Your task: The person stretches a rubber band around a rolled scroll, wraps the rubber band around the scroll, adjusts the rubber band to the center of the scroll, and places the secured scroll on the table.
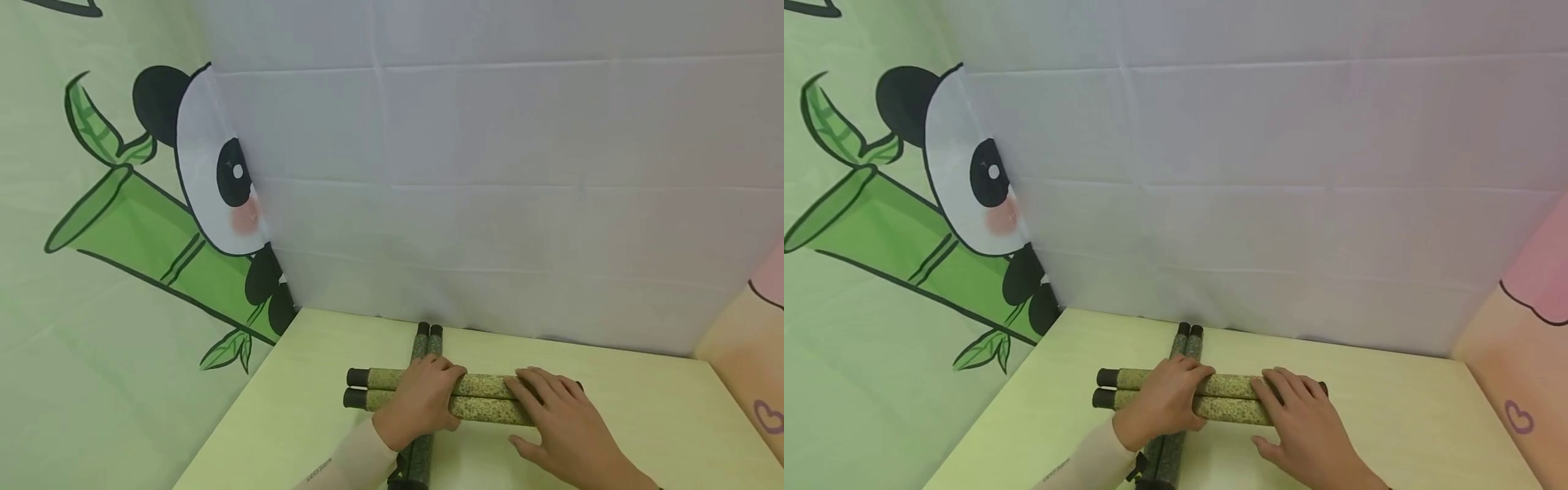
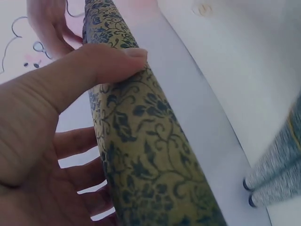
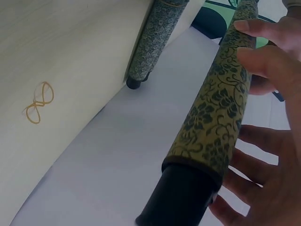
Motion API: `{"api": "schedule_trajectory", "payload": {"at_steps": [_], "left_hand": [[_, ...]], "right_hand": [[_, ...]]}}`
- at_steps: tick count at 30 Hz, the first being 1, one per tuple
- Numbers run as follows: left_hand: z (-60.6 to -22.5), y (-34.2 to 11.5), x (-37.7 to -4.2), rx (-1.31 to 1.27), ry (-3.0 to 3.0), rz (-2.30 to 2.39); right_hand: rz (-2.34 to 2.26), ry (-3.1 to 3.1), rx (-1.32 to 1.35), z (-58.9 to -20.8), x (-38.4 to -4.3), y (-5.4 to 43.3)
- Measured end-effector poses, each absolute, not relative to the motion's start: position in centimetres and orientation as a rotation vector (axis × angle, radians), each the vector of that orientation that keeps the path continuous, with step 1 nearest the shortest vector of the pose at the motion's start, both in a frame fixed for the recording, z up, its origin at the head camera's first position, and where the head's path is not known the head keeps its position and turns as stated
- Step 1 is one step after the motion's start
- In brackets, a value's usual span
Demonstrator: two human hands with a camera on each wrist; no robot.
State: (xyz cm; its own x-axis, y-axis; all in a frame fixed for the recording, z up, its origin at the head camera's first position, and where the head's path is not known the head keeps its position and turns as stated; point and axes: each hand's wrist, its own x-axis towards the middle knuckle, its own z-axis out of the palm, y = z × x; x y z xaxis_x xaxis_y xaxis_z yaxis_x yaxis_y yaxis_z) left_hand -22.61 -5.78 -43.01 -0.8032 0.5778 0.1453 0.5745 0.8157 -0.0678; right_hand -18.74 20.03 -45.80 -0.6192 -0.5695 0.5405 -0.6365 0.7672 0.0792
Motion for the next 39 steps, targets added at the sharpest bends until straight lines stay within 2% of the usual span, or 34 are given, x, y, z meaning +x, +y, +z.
{"api": "schedule_trajectory", "payload": {"at_steps": [9,18,30,39], "left_hand": [[-43.1,-4.1,-21.1,-1.037,-2.819,0.046],[-44.0,-4.3,-20.4,-1.14,-2.718,0.039],[-46.7,-10.5,-22.7,-1.097,-2.756,0.234],[-47.5,-12.3,-23.4,-1.079,-2.673,0.138]], "right_hand": [[0.037,-2.64,0.872,-46.1,-18.5,18.5],[0.187,-2.797,0.847,-46.6,-18.2,18.4],[0.192,-2.822,0.845,-46.7,-18.4,20.1],[0.025,-2.627,0.84,-47.2,-18.9,20.6]]}}
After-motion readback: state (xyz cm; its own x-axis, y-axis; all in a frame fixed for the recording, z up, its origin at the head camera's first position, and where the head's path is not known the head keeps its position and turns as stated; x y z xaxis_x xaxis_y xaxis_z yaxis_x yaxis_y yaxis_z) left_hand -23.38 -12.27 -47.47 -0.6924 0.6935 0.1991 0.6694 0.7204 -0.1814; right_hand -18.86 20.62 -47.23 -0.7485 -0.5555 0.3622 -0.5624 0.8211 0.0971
